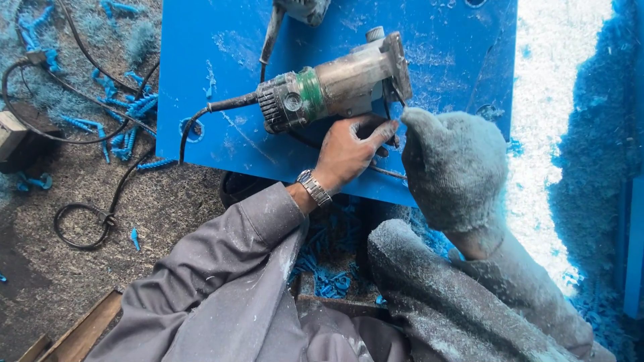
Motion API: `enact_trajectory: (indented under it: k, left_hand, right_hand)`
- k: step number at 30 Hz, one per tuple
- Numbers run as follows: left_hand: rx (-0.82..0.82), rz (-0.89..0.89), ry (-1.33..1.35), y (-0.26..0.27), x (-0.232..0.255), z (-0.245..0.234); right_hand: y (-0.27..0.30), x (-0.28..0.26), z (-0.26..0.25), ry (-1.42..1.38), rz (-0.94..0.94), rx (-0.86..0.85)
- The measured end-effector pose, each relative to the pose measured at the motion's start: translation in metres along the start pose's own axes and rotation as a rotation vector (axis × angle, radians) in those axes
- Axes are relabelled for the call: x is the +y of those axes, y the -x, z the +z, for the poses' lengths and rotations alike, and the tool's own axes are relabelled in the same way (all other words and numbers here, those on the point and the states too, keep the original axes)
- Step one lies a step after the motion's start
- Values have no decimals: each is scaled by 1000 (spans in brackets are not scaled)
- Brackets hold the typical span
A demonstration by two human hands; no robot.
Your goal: Using a wrench to adjust and replace bits on a handheld electric router on a workshop floor.
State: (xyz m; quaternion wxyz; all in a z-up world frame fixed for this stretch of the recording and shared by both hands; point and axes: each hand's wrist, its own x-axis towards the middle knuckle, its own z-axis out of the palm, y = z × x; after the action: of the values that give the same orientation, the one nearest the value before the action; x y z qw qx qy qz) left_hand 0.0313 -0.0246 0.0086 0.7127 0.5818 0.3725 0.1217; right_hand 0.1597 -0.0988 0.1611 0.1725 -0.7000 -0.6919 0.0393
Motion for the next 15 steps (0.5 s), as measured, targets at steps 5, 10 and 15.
enact_trajectory:
  k: [5, 10, 15]
  left_hand:
    - [15, 59, -60, 0, 2, 0]
    - [13, -18, 43, 0, 7, 1]
    - [12, 10, 59, -2, 4, 0]
  right_hand:
    - [2, 4, 9, 54, -5, 31]
    - [-8, 3, 10, -3, 53, 47]
    - [7, 5, 24, -34, 131, 36]
